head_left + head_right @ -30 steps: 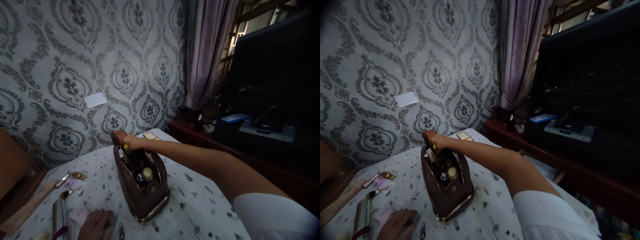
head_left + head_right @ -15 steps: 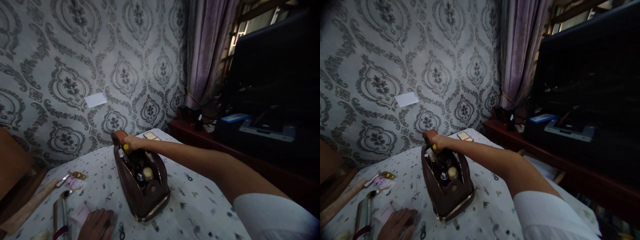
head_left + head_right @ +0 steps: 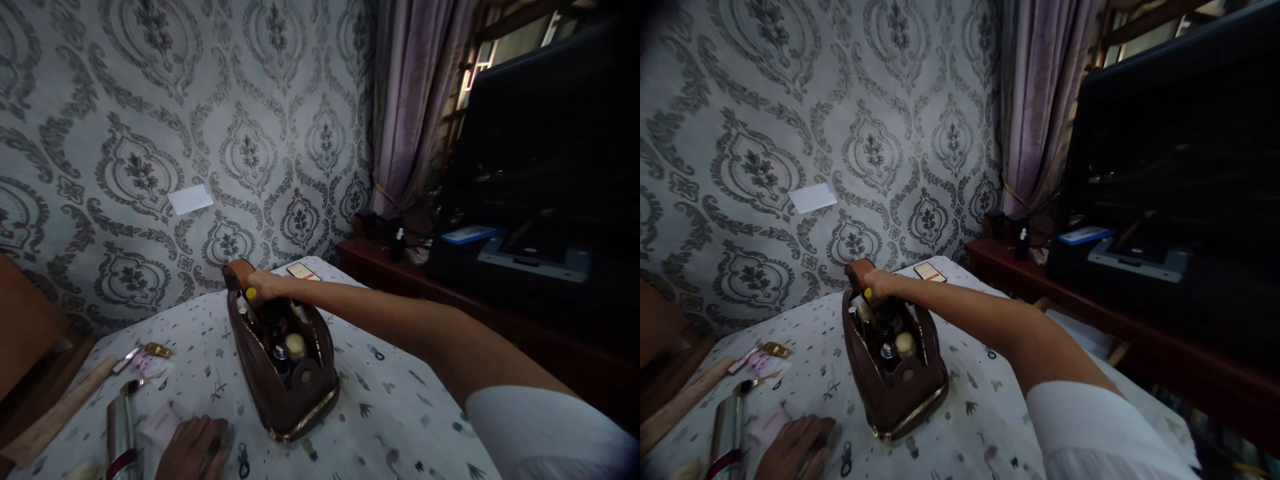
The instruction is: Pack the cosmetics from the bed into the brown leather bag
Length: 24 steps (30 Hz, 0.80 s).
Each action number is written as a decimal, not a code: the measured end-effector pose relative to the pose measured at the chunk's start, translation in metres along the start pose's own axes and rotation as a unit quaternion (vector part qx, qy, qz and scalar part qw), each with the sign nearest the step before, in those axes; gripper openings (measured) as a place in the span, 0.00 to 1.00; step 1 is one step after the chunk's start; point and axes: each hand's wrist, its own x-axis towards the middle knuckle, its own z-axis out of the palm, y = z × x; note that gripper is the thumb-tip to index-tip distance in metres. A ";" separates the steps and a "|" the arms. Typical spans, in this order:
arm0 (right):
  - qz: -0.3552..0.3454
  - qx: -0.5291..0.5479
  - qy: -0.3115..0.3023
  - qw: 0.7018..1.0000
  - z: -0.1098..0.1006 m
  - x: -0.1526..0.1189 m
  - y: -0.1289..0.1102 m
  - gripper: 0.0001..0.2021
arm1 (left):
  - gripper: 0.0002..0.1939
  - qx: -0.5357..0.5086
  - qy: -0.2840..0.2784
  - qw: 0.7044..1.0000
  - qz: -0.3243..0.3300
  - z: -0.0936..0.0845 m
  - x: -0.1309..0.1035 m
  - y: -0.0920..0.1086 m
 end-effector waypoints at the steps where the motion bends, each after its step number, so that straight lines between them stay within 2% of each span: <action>1: 0.001 0.000 0.000 1.000 -0.001 0.000 0.000 0.14 | 0.14 0.001 -0.002 1.000 0.000 -0.001 0.001 0.001; 5: 0.001 -0.004 0.019 1.000 -0.009 -0.003 0.000 0.10 | 0.15 0.002 -0.006 1.000 -0.011 -0.008 0.008 0.010; 9: -0.002 -0.001 0.080 0.997 -0.023 -0.014 -0.004 0.08 | 0.15 0.003 0.022 1.000 -0.020 -0.015 0.014 0.017; 14: -0.033 0.038 0.239 0.970 -0.023 -0.058 -0.033 0.10 | 0.14 -0.001 0.053 0.998 -0.027 -0.013 0.011 0.017; 17: -0.122 0.055 0.265 0.955 -0.008 -0.100 -0.065 0.10 | 0.14 -0.013 0.040 0.998 -0.055 -0.006 0.005 0.016; 20: -0.231 0.061 0.240 0.941 0.018 -0.135 -0.099 0.12 | 0.12 -0.055 0.020 0.995 -0.077 0.000 0.001 0.016; 24: -0.323 0.104 0.256 0.905 0.065 -0.152 -0.136 0.13 | 0.08 -0.103 -0.025 0.986 -0.130 -0.002 0.004 0.021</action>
